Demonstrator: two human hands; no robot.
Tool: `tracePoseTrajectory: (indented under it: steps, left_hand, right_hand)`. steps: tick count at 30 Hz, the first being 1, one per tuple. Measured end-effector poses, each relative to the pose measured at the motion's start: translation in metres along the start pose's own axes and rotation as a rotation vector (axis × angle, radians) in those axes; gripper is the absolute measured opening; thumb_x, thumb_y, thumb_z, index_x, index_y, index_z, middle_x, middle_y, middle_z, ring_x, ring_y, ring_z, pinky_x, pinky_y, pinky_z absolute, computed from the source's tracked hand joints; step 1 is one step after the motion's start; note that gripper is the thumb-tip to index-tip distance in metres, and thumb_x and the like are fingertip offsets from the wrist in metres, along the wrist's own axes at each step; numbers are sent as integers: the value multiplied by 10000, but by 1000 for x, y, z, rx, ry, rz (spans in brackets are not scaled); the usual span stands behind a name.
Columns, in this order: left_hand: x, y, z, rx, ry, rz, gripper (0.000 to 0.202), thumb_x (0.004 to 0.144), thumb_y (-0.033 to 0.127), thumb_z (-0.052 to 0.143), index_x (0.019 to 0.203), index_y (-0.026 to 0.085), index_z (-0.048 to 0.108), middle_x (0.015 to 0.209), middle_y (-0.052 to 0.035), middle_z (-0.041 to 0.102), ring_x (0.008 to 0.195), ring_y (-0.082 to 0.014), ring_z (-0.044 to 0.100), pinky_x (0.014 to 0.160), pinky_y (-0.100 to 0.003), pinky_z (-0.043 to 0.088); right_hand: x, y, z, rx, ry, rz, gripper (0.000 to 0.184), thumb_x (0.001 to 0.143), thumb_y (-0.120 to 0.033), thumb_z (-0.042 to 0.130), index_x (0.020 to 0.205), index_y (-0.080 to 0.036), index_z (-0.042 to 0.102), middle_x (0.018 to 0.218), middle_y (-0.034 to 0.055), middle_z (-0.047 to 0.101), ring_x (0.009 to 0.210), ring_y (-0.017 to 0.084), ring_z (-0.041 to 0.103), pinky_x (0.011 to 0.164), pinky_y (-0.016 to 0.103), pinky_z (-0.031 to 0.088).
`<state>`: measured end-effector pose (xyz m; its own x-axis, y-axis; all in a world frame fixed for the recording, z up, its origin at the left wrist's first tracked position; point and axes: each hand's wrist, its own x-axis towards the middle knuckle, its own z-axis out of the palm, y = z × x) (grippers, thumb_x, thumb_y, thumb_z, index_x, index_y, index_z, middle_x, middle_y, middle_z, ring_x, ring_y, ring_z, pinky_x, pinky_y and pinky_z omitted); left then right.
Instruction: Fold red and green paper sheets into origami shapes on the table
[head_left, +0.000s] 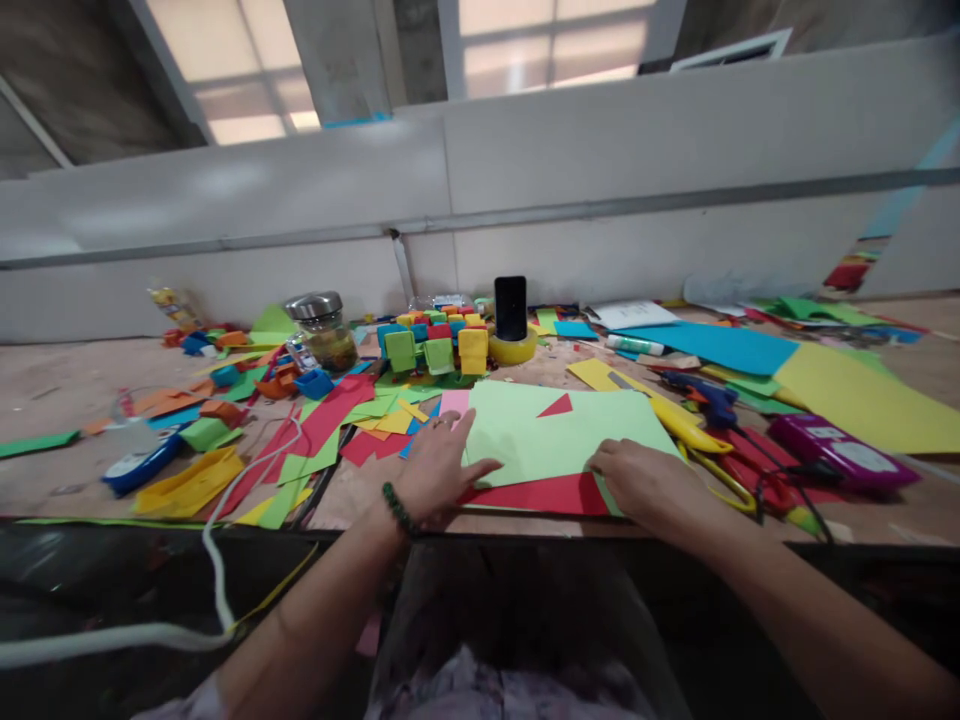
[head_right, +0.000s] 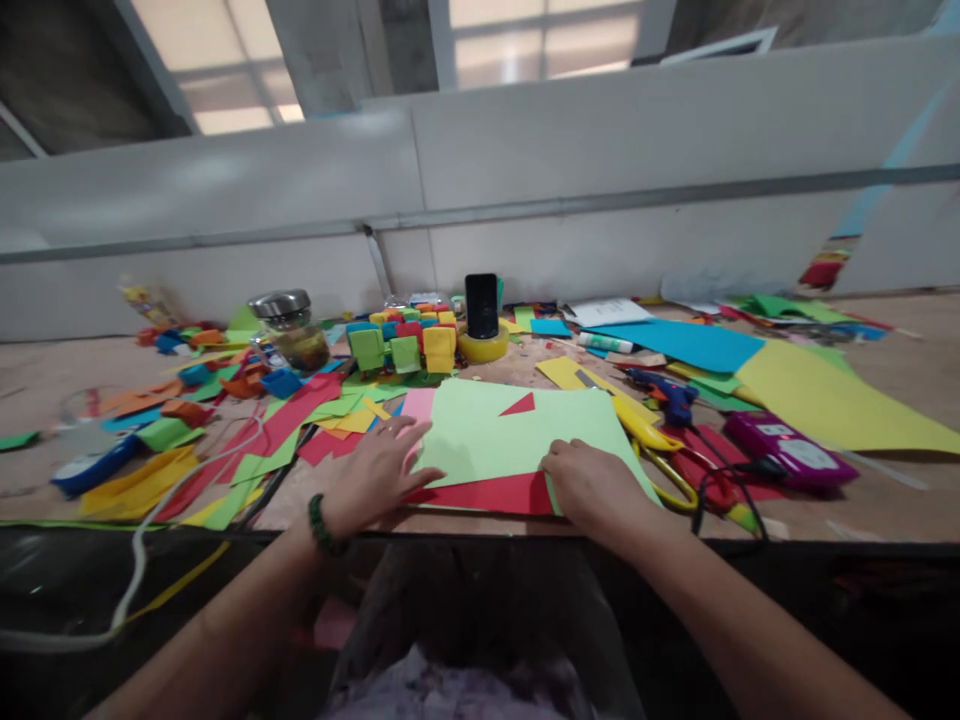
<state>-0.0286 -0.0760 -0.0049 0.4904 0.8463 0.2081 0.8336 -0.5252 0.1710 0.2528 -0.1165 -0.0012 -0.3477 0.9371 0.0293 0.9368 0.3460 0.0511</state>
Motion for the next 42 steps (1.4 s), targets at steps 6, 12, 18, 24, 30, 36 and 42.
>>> tracePoseTrajectory:
  steps: [6, 12, 18, 24, 30, 36, 42]
  left_hand:
    - [36, 0, 9, -87, -76, -117, 559, 758, 498, 692, 1173, 132, 609, 1033, -130, 638, 1000, -291, 600, 860, -377, 459]
    - [30, -2, 16, -210, -42, -159, 183, 815, 237, 606, 971, 179, 680, 893, -45, 661, 889, -193, 618, 813, -301, 456]
    - [22, 3, 18, -291, -74, -158, 373, 825, 332, 612, 1162, 174, 578, 869, -30, 669, 813, -175, 627, 701, -265, 458]
    - [6, 6, 14, -263, -108, -101, 798, 589, 538, 783, 1250, 162, 541, 1109, -123, 622, 995, -289, 599, 798, -349, 466]
    - [6, 4, 14, -576, -151, -197, 592, 763, 385, 668, 1291, 181, 493, 875, -27, 641, 731, -170, 610, 634, -266, 470]
    - [9, -2, -10, -989, -21, -150, 695, 949, 633, 212, 1464, 183, 330, 1164, -128, 629, 992, -217, 608, 848, -372, 501]
    - [2, 5, -25, -852, -49, 48, 981, 774, 827, 369, 1493, 165, 298, 1517, -135, 363, 1343, -306, 394, 1111, -434, 324]
  right_hand:
    - [9, -14, 1, 4, 55, 8, 276, 950, -205, 435, 1107, -169, 659, 1006, 118, 679, 957, 269, 608, 765, 363, 478]
    - [19, -16, -1, 121, 250, 18, 354, 949, -301, 489, 1250, -145, 590, 1209, 126, 640, 1103, 270, 559, 885, 385, 480]
    - [59, -24, -17, 273, 80, -184, 740, 765, -468, 708, 1392, -147, 480, 1398, 152, 522, 1253, 313, 479, 1006, 435, 406]
    - [81, -23, -11, 260, -20, -284, 839, 583, -576, 790, 1285, -159, 597, 1166, 161, 648, 1079, 341, 565, 900, 425, 421]
    - [82, -13, -19, 286, 131, -317, 84, 792, -199, 649, 832, -183, 721, 829, 44, 714, 824, 185, 624, 783, 296, 421]
    - [65, -17, -51, 383, 589, -502, 228, 941, -192, 475, 780, -198, 638, 1011, 64, 721, 1028, 189, 619, 1043, 430, 318]
    - [56, -18, -40, 287, 749, -585, 164, 919, -182, 535, 872, -215, 688, 1049, 71, 713, 1042, 212, 579, 944, 413, 452]
